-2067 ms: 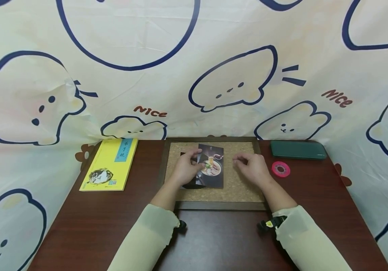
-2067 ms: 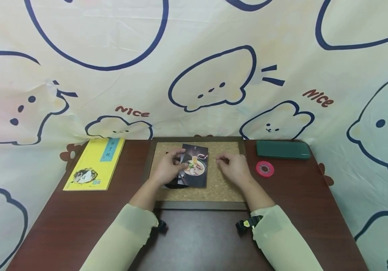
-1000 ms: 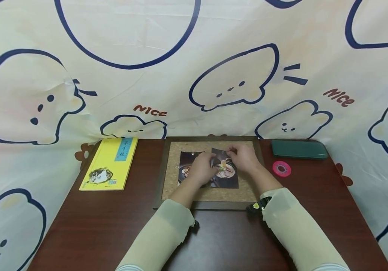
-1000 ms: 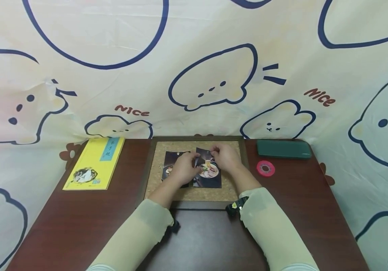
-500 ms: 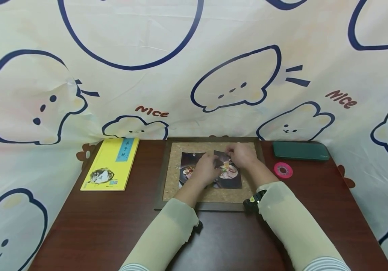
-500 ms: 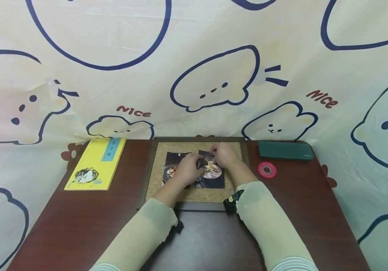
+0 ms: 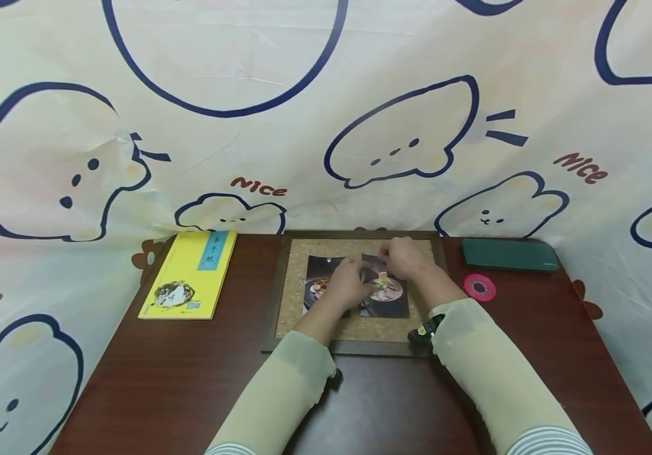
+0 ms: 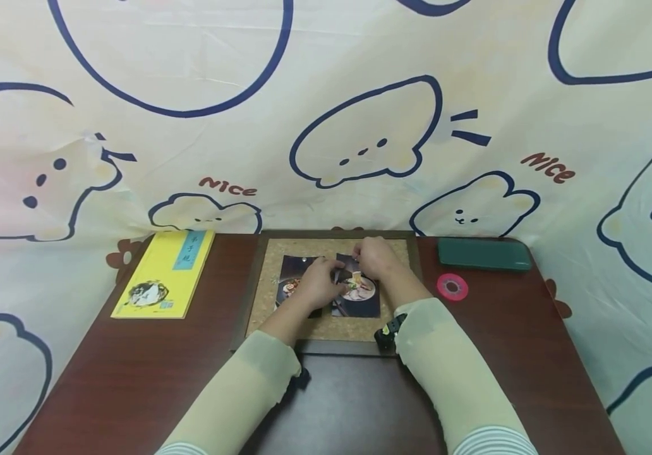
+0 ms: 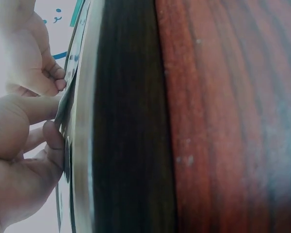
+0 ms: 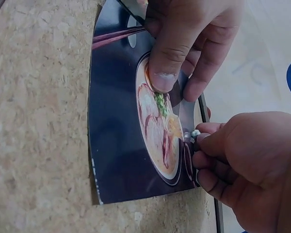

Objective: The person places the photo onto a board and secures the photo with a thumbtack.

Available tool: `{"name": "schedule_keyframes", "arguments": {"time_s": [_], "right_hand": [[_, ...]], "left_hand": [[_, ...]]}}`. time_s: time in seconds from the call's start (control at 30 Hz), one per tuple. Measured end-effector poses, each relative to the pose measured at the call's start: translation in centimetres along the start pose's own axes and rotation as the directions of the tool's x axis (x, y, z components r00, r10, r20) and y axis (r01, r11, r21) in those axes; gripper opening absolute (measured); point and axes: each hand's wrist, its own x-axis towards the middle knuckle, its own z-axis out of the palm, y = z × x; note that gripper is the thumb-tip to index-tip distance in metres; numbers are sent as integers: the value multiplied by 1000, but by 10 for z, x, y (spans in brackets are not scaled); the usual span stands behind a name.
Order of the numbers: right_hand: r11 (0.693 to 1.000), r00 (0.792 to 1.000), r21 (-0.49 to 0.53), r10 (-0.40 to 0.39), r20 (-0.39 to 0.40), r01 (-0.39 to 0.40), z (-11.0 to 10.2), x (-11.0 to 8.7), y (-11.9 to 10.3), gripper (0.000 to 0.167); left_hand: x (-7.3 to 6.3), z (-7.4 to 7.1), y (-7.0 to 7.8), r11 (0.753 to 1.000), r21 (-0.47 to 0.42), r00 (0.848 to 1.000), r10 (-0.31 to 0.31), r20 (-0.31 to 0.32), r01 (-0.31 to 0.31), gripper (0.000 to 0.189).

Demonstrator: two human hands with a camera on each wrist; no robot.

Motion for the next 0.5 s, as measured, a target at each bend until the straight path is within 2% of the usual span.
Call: {"name": "schedule_keyframes", "arguments": {"time_s": [0.13,0.5], "right_hand": [[1000,1000,-4,10,8,-10,0,3,1,20],[998,999,60,30,-33,-28,2,7,1,21]], "left_hand": [[0,0,0,1000,-4,1000,9,0,-9,57],[-1,0,0,1000,-5,1000,4,-11,-4,57]]}}
